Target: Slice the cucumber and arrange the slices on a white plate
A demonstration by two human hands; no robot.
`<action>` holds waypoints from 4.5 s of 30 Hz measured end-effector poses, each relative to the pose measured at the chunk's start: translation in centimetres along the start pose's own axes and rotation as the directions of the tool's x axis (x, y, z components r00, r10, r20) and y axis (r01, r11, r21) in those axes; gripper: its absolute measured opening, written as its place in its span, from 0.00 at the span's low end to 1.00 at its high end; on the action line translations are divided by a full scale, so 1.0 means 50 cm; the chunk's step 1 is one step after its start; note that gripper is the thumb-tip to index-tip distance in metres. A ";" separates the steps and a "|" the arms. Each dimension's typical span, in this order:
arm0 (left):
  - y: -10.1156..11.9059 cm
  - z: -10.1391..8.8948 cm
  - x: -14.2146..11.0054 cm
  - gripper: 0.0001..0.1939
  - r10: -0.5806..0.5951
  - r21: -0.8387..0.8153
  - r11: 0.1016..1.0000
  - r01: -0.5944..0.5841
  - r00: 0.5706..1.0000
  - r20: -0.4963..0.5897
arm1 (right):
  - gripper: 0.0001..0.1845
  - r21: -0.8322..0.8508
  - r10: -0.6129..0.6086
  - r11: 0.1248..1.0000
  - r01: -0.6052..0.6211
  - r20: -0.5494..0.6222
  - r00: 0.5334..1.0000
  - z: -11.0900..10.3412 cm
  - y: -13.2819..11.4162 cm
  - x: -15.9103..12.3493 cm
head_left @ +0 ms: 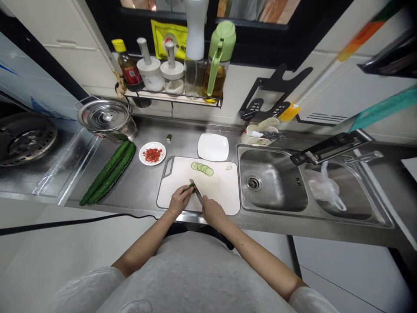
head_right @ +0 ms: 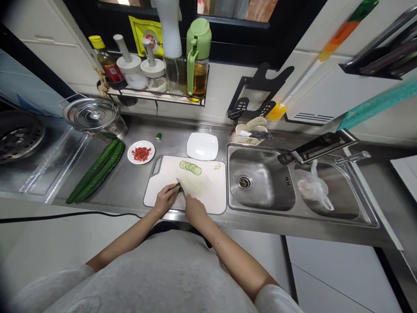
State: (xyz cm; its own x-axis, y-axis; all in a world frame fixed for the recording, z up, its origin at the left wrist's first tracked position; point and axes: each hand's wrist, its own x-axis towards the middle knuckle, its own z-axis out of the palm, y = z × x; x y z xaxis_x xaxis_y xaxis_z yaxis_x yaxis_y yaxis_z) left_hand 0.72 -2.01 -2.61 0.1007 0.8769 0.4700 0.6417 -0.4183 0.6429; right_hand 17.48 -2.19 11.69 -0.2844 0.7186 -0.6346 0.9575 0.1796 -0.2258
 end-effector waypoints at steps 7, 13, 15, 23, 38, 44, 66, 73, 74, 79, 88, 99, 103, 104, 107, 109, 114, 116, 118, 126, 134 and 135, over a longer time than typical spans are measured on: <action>0.001 -0.001 0.000 0.13 0.003 0.012 1.000 -0.003 1.000 0.010 | 0.15 -0.004 0.002 1.000 -0.002 -0.023 1.000 0.011 0.002 0.000; 0.001 0.000 0.001 0.13 0.000 0.001 1.000 0.000 1.000 0.010 | 0.15 0.002 0.000 1.000 0.000 -0.014 1.000 0.011 0.000 0.007; 0.001 0.000 0.001 0.13 -0.003 0.000 1.000 0.003 1.000 0.005 | 0.15 0.003 0.005 1.000 -0.005 -0.011 1.000 0.012 0.000 0.004; -0.002 0.001 0.004 0.13 0.002 -0.004 1.000 -0.002 1.000 -0.002 | 0.15 0.001 -0.008 1.000 0.008 -0.040 0.999 0.019 -0.001 0.010; 0.000 -0.003 0.010 0.13 -0.016 -0.026 1.000 0.016 1.000 0.000 | 0.14 -0.017 -0.009 1.000 0.009 -0.024 1.000 0.029 0.000 0.026; 0.001 -0.002 0.010 0.13 -0.038 -0.032 0.999 0.038 0.999 -0.003 | 0.14 -0.016 -0.024 1.000 0.023 -0.055 0.998 0.031 0.002 0.029; 0.001 -0.003 0.014 0.13 -0.059 -0.055 0.997 0.059 0.998 0.000 | 0.15 -0.022 -0.017 1.000 0.016 -0.034 0.999 0.038 0.000 0.043; 0.002 -0.003 0.015 0.13 -0.059 -0.057 0.997 0.058 0.998 -0.018 | 0.15 -0.029 -0.019 0.999 0.018 -0.054 0.998 0.050 0.003 0.050; 0.002 -0.003 0.015 0.13 -0.059 -0.056 0.997 0.058 0.998 -0.014 | 0.15 -0.029 -0.017 0.999 0.015 -0.055 0.998 0.053 0.003 0.051; 0.000 -0.002 0.013 0.13 -0.067 -0.052 0.996 0.066 0.998 -0.012 | 0.15 -0.025 0.002 1.000 -0.004 -0.059 0.998 0.069 0.005 0.053; 0.000 -0.002 0.015 0.13 -0.077 -0.046 0.996 0.077 0.997 0.001 | 0.14 0.009 0.029 1.000 -0.028 -0.061 0.998 0.089 0.006 0.061; 0.005 -0.017 0.016 0.19 -0.058 -0.027 0.998 0.060 0.994 0.091 | 0.14 0.083 0.022 0.996 -0.017 -0.060 0.998 0.069 0.033 0.054; 0.004 -0.016 0.014 0.19 -0.060 -0.012 0.998 0.062 0.995 0.077 | 0.14 0.097 -0.001 0.995 0.008 -0.076 0.997 0.068 0.037 0.053; 0.004 -0.017 0.014 0.19 -0.061 -0.006 0.998 0.062 0.995 0.074 | 0.14 0.097 0.000 0.995 0.008 -0.080 0.997 0.067 0.038 0.052; 0.001 -0.020 0.014 0.19 -0.059 0.005 0.998 0.059 0.995 0.074 | 0.13 0.079 0.020 0.997 -0.013 -0.084 0.996 0.063 0.041 0.048; 0.000 -0.022 0.014 0.19 -0.053 0.003 0.999 0.053 0.996 0.076 | 0.12 0.065 0.024 0.998 -0.018 -0.097 0.995 0.058 0.045 0.043; -0.001 -0.020 0.011 0.20 -0.055 -0.001 0.998 0.055 0.997 0.061 | 0.12 0.033 -0.012 0.999 0.017 -0.144 0.990 0.041 0.065 0.017; -0.002 -0.018 0.009 0.20 -0.059 -0.004 0.998 0.060 0.997 0.059 | 0.13 0.000 -0.043 0.999 0.043 -0.158 0.986 0.039 0.076 0.002; -0.003 -0.017 0.008 0.20 -0.059 -0.004 0.998 0.059 0.997 0.059 | 0.14 -0.041 -0.061 0.998 0.055 -0.166 0.984 0.043 0.089 -0.011; -0.007 -0.014 0.005 0.19 -0.069 -0.014 0.997 0.070 0.996 0.048 | 0.23 -0.169 -0.088 0.985 0.034 -0.324 0.942 0.087 0.195 -0.029; -0.008 -0.010 0.002 0.18 -0.086 -0.014 0.996 0.087 0.995 0.045 | 0.23 -0.182 -0.239 0.966 0.184 -0.356 0.904 0.103 0.268 0.009; -0.008 -0.010 0.002 0.18 -0.089 -0.017 0.996 0.090 0.995 0.046 | 0.24 -0.183 -0.253 0.963 0.199 -0.356 0.899 0.101 0.271 0.013</action>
State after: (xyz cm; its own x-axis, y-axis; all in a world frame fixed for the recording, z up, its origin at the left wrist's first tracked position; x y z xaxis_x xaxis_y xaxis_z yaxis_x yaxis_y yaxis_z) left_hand 0.09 -1.89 -2.52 0.0779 0.9204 0.3831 0.6352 -0.3420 0.6925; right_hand 30.02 -2.65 4.48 -0.4812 0.8402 -0.2501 0.8741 0.4386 -0.2086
